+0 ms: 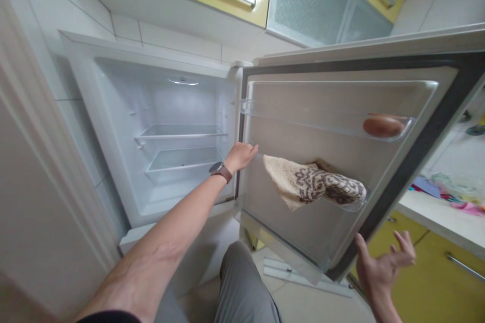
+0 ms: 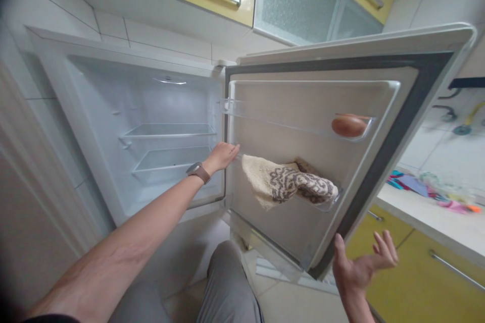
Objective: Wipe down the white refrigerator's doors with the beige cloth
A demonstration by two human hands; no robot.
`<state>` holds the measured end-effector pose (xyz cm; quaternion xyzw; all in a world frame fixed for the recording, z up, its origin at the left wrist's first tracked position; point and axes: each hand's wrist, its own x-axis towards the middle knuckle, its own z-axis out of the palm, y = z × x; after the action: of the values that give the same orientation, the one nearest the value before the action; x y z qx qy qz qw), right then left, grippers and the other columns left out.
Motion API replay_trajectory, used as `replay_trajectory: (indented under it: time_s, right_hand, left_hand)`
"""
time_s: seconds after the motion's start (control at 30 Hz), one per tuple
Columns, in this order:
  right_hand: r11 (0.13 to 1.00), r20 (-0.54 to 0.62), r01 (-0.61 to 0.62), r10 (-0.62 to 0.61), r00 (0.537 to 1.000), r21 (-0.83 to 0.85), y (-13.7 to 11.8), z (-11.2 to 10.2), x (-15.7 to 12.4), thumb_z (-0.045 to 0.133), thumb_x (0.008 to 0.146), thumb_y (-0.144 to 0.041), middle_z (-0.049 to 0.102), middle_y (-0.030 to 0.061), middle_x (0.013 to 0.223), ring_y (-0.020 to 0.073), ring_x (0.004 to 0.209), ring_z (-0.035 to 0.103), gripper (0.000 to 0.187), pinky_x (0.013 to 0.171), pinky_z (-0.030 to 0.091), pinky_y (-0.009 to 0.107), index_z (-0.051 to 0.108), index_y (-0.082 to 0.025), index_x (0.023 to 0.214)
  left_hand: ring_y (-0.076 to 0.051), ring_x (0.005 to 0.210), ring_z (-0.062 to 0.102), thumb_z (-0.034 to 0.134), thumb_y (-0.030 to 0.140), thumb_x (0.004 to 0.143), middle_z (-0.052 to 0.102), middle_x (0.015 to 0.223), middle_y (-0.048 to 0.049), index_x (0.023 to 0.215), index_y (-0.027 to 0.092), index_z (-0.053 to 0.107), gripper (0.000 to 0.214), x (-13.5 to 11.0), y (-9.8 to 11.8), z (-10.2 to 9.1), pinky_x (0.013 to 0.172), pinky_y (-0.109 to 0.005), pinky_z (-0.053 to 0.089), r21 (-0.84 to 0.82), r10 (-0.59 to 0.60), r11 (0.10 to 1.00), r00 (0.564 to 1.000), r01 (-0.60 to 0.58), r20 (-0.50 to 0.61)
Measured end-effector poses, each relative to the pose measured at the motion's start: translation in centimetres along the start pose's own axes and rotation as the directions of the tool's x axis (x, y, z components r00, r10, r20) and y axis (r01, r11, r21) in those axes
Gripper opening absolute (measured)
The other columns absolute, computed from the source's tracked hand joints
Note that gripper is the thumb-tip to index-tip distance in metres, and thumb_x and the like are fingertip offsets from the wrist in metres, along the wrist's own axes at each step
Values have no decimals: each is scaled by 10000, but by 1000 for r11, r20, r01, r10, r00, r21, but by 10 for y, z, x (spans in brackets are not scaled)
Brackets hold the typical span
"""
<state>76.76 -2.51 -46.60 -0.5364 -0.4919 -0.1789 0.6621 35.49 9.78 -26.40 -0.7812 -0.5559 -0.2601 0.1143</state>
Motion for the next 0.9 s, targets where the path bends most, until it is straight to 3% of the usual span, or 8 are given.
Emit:
replay_trajectory:
  time_s: [0.1,0.2,0.3,0.47,0.6,0.7,0.8,0.9]
  right_hand:
    - [920,-211,391,-387,897,-24,-42,-15,34,848,748,-424,536,163,1430,426,1327,525,823,1078,443,673,499,-273,1479]
    - [746,-62,666,-664,745,14,-98,-19,71,835,763,-243,611,112,1312,360,1231,621,774,1040,531,567,526,-319,1469]
    - [659,269,750,-734,624,59,-147,-9,103,766,831,-228,601,132,1384,341,1313,589,695,1055,524,508,495,-263,1470]
    - [566,678,821,-574,460,-78,-184,22,135,681,848,-287,634,111,1410,311,1220,646,589,928,527,409,541,-221,1416]
    - [572,811,805,-390,437,-159,-183,37,150,665,819,-310,753,38,1169,269,904,731,556,663,456,332,599,-296,1372]
    - [601,819,783,-364,444,-157,-175,42,156,642,826,-311,767,19,1133,257,852,732,553,604,384,308,611,-338,1377]
    - [660,811,741,-361,460,-127,-167,46,161,628,822,-319,781,20,1057,252,822,728,548,610,370,292,640,-360,1369]
    - [786,795,612,-313,519,-90,-162,51,169,592,831,-375,772,48,879,248,755,709,389,631,396,291,751,-290,1176]
  left_hand:
    - [-226,868,711,233,383,1116,747,794,-133,741,137,733,672,-2,7,4,872,-323,432,64,15,998,999,-12,-44]
    - [-225,854,702,213,395,1123,741,791,-122,746,137,728,689,-2,8,7,883,-335,425,83,48,996,997,-42,-63]
    - [-222,846,691,230,471,1118,738,801,-100,760,157,733,692,0,4,8,824,-323,418,65,100,993,994,-97,-46]
    - [-210,892,666,419,578,1058,739,909,-51,896,189,727,521,3,1,6,833,-307,422,-37,183,982,983,-184,-12]
    - [-250,1098,619,572,479,1005,697,1148,-80,1116,202,678,316,-22,6,24,1005,-379,407,-98,103,985,944,-140,-313]
    - [-285,1178,588,620,365,966,670,1202,-123,1134,185,668,251,-64,10,64,1081,-440,376,-104,53,989,897,-109,-439]
    - [-266,1130,626,755,411,868,698,1160,-93,1091,193,701,316,-107,11,119,1037,-390,431,-159,275,943,955,-291,-114]
    - [-244,1058,676,801,508,840,744,1054,-45,986,213,751,333,-139,9,172,990,-367,463,-233,276,945,941,-228,197]
